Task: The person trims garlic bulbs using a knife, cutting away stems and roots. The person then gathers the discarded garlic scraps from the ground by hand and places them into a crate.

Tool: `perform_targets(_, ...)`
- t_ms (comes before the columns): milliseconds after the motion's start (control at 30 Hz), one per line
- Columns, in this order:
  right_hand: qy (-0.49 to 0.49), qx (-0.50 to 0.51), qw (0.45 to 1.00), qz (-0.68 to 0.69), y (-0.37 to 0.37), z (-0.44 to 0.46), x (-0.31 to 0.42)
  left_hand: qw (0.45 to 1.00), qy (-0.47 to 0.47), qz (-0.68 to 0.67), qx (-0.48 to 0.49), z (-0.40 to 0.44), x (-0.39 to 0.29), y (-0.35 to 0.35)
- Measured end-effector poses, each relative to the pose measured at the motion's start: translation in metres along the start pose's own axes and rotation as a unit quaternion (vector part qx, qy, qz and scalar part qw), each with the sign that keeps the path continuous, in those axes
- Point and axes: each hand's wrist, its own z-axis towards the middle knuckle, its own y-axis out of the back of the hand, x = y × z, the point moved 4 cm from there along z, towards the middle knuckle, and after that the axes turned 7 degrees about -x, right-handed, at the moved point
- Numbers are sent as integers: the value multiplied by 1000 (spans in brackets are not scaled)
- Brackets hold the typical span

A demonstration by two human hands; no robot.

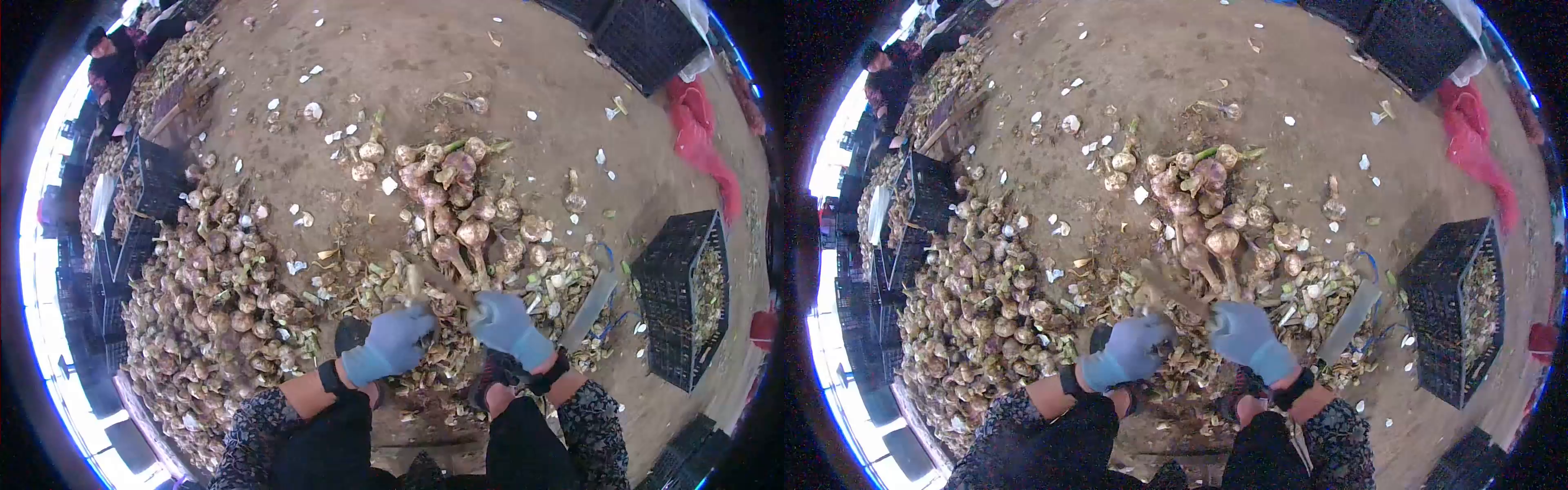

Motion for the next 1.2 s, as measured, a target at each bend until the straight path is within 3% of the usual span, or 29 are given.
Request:
perform_targets(67,68,87,994,25,-11,0,21,997,-52,47,25,-1,-5,-3)
perform_targets(167,72,111,989,66,-29,0,5,981,-138,123,55,-1,-14,-2)
perform_targets(233,34,165,986,2,-29,0,-26,970,-178,151,68,-4,-19,5)
perform_targets(300,26,209,955,-209,-45,-4,-98,963,-191,187,30,-13,-8,31)
perform_targets(333,26,209,955,-209,-32,-9,-103,960,-104,261,-8,-19,14,46)
perform_targets(367,-44,151,981,-115,-13,-18,-103,943,-13,330,-42,-34,44,66)
perform_targets(400,-113,84,990,-21,1,-24,-106,921,26,351,-165,-59,91,95)
perform_targets(433,-115,78,990,-21,3,-22,-107,891,208,397,-72,-72,128,131)
perform_targets(467,-78,-2,997,-23,10,-15,-102,855,244,455,-52,-94,142,159)
perform_targets(500,-38,-79,996,-25,15,-9,-95,775,396,493,0,-102,147,180)
perform_targets(533,-124,-62,988,63,16,-5,-93,767,447,461,-25,-89,120,198)
perform_targets(567,-123,-65,988,65,13,3,-88,766,445,463,-27,-81,118,194)
perform_targets(633,-121,-122,984,39,6,22,-83,921,235,242,-192,-53,112,176)
perform_targets(667,-119,-127,984,39,-4,31,-79,925,314,-35,-210,-30,109,150)
perform_targets(700,-144,-118,979,78,-18,39,-78,853,366,-310,-206,-3,99,110)
perform_targets(733,-170,-109,972,118,-30,47,-78,828,306,-436,-174,12,104,63)
perform_targets(767,-171,-114,972,116,-37,53,-75,723,375,-567,-125,37,80,30)
perform_targets(833,-180,-102,976,65,-50,61,-75,663,380,-642,-63,62,69,-41)
perform_targets(900,-193,-68,975,87,-59,62,-88,661,388,-640,-58,70,50,-66)
perform_targets(967,-297,-16,919,259,-52,47,-76,659,392,-639,-62,74,47,-65)
perform_targets(1000,-132,-88,983,94,-37,40,-59,612,386,-689,-33,72,41,-59)
perform_targets(1033,-129,-84,983,97,-32,30,-48,562,378,-736,-6,68,33,-52)
perform_targets(1100,-96,-5,986,137,-31,13,-28,549,391,-737,-38,62,33,-41)
perform_targets(1133,-94,-1,986,139,-37,7,-27,499,364,-786,28,55,44,-47)
perform_targets(1200,5,-12,992,127,-46,1,-18,405,292,-859,117,52,37,-36)
